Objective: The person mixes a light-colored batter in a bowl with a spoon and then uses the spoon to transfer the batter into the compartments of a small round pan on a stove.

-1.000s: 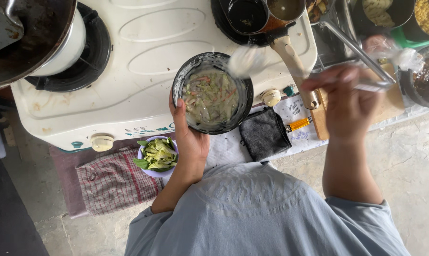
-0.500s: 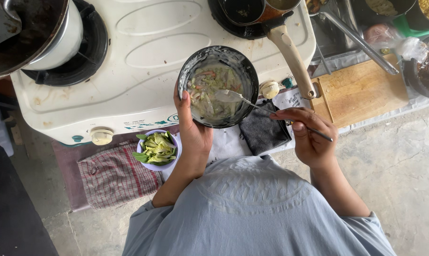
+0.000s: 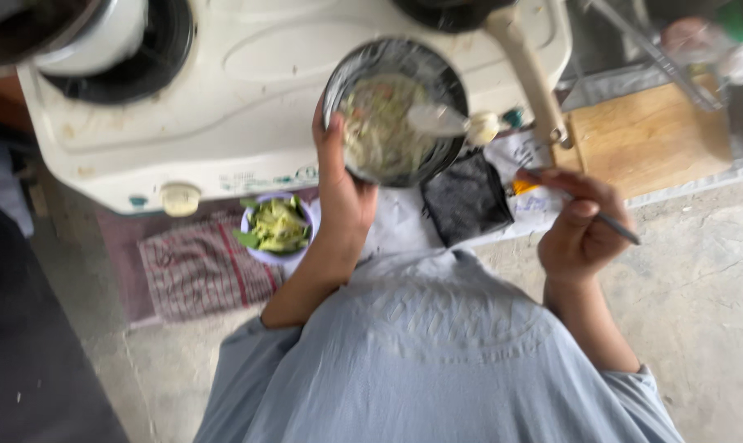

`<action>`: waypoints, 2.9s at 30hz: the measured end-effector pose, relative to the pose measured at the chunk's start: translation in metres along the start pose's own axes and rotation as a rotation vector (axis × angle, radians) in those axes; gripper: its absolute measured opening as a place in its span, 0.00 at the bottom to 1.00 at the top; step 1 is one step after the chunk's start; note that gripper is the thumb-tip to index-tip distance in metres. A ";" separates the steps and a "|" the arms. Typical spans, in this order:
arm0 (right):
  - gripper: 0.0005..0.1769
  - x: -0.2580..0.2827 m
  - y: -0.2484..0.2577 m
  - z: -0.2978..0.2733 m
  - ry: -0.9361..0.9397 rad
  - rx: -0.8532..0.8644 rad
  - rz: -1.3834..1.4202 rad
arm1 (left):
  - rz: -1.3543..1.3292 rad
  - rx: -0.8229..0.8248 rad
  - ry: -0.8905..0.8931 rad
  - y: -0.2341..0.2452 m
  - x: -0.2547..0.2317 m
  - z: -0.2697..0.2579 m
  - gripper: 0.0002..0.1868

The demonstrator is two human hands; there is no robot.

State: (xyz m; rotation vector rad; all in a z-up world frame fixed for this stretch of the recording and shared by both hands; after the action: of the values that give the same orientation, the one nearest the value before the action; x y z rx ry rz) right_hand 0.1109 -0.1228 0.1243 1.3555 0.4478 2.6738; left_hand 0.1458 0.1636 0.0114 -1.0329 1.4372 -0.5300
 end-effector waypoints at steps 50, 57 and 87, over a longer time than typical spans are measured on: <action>0.17 -0.067 -0.067 0.058 -0.500 0.118 0.692 | 0.145 0.112 -0.245 -0.022 -0.006 0.015 0.39; 0.18 -0.071 -0.058 0.075 -0.505 0.116 0.652 | 0.106 0.067 -0.215 -0.020 -0.012 0.020 0.38; 0.18 -0.095 -0.097 0.027 -0.712 0.104 0.782 | 0.289 0.112 -0.458 -0.002 -0.022 0.017 0.33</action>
State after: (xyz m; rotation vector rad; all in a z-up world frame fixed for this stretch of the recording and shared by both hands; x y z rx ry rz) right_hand 0.1857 -0.0465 0.0362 2.8006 -0.0546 2.3448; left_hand 0.1602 0.1849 0.0223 -0.7763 1.1071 -0.1464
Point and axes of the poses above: each hand's wrist, its own z-axis towards the middle knuckle, its own y-axis out of the back of the hand, x = y × z, the point moved 9 cm from there along z, towards the middle knuckle, and after that the axes turned 9 degrees about x, right-handed, at the moved point
